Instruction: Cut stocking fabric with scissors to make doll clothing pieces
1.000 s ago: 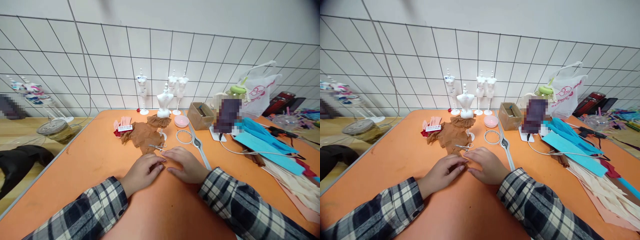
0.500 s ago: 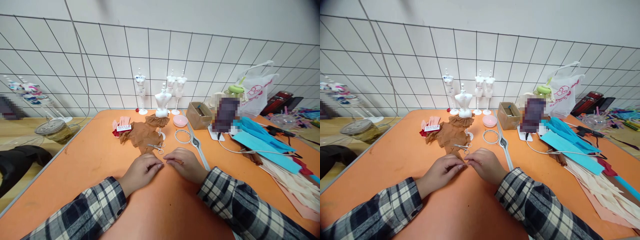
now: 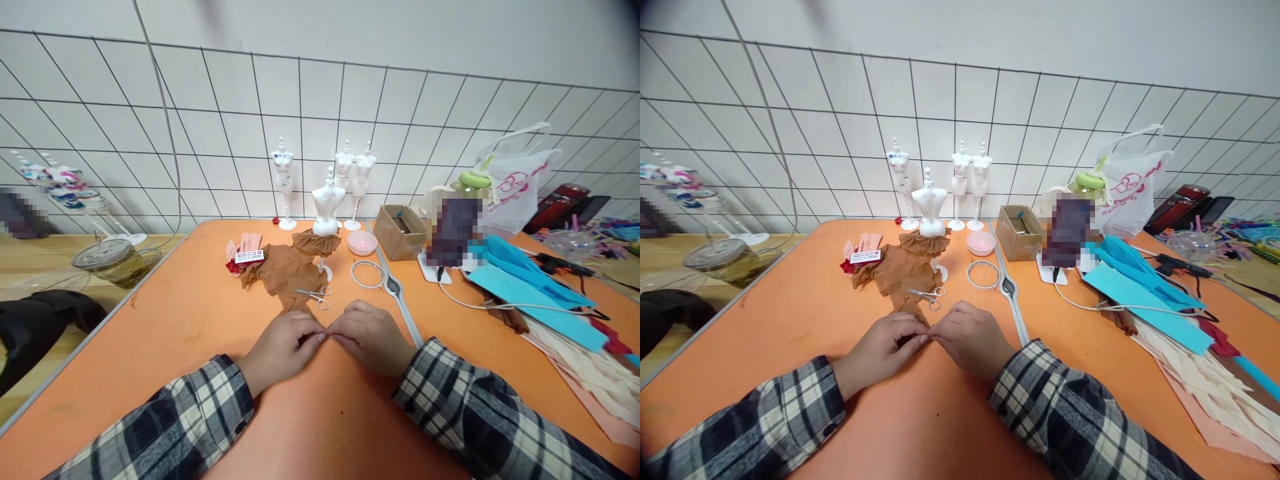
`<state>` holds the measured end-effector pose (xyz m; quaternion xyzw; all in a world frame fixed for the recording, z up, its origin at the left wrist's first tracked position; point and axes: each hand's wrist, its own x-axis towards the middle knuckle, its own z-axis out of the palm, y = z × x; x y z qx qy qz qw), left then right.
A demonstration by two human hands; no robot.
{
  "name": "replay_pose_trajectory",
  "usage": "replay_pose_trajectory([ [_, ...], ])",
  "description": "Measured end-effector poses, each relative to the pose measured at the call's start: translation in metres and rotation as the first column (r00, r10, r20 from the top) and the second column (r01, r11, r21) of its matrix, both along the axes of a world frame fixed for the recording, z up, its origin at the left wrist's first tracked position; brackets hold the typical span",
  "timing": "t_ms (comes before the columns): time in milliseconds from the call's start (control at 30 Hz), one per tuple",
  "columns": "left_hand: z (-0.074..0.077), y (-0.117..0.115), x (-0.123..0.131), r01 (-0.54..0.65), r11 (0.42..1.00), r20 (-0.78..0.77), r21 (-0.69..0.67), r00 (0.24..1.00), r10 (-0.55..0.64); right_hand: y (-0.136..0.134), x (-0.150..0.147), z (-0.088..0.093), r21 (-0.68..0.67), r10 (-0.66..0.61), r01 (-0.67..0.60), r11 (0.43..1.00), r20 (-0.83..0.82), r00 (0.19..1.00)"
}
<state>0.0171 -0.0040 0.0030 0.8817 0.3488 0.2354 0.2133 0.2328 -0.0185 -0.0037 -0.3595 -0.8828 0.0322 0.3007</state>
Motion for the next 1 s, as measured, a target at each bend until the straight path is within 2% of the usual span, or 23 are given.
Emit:
replay_pose_trajectory([
  [200, -0.004, 0.001, -0.002, -0.011, 0.999, -0.017, 0.044, 1.0, 0.012, 0.014, 0.01, 0.002, -0.107, -0.104, 0.084, 0.991, -0.201, 0.974],
  [233, -0.005, 0.001, -0.002, -0.014, 0.999, -0.019, 0.049, 1.0, 0.015, 0.021, 0.018, 0.003, -0.103, -0.148, 0.128, 0.986, -0.218, 0.965],
  [300, -0.005, 0.002, -0.003, -0.025, 0.999, -0.019, 0.045, 0.999, 0.026, 0.034, 0.037, 0.003, -0.091, -0.345, 0.332, 0.939, -0.256, 0.903],
  [367, -0.005, 0.002, -0.003, -0.036, 0.999, -0.01, 0.035, 0.999, 0.036, 0.046, 0.059, 0.002, -0.061, -0.483, 0.48, 0.875, -0.17, 0.859],
  [433, -0.003, 0.001, -0.002, -0.035, 0.999, -0.009, 0.027, 0.999, 0.035, 0.053, 0.075, 0.001, 0.001, -0.556, 0.556, 0.831, -0.005, 0.831],
  [500, -0.002, 0.001, -0.002, -0.022, 1.0, -0.016, 0.021, 1.0, 0.022, 0.056, 0.083, 0.0, 0.023, -0.565, 0.567, 0.823, 0.125, 0.815],
  [600, -0.001, 0.0, -0.001, -0.01, 1.0, -0.019, 0.01, 1.0, 0.01, 0.055, 0.082, -0.002, 0.036, -0.537, 0.544, 0.838, 0.228, 0.812],
  [867, -0.002, 0.0, -0.002, 0.029, 0.999, -0.023, -0.016, 0.999, -0.029, 0.055, 0.078, -0.002, 0.055, -0.505, 0.521, 0.852, 0.351, 0.788],
  [1000, -0.001, 0.0, -0.001, 0.043, 0.999, -0.021, -0.015, 0.999, -0.043, 0.053, 0.079, 0.002, 0.021, -0.47, 0.498, 0.867, 0.37, 0.802],
])
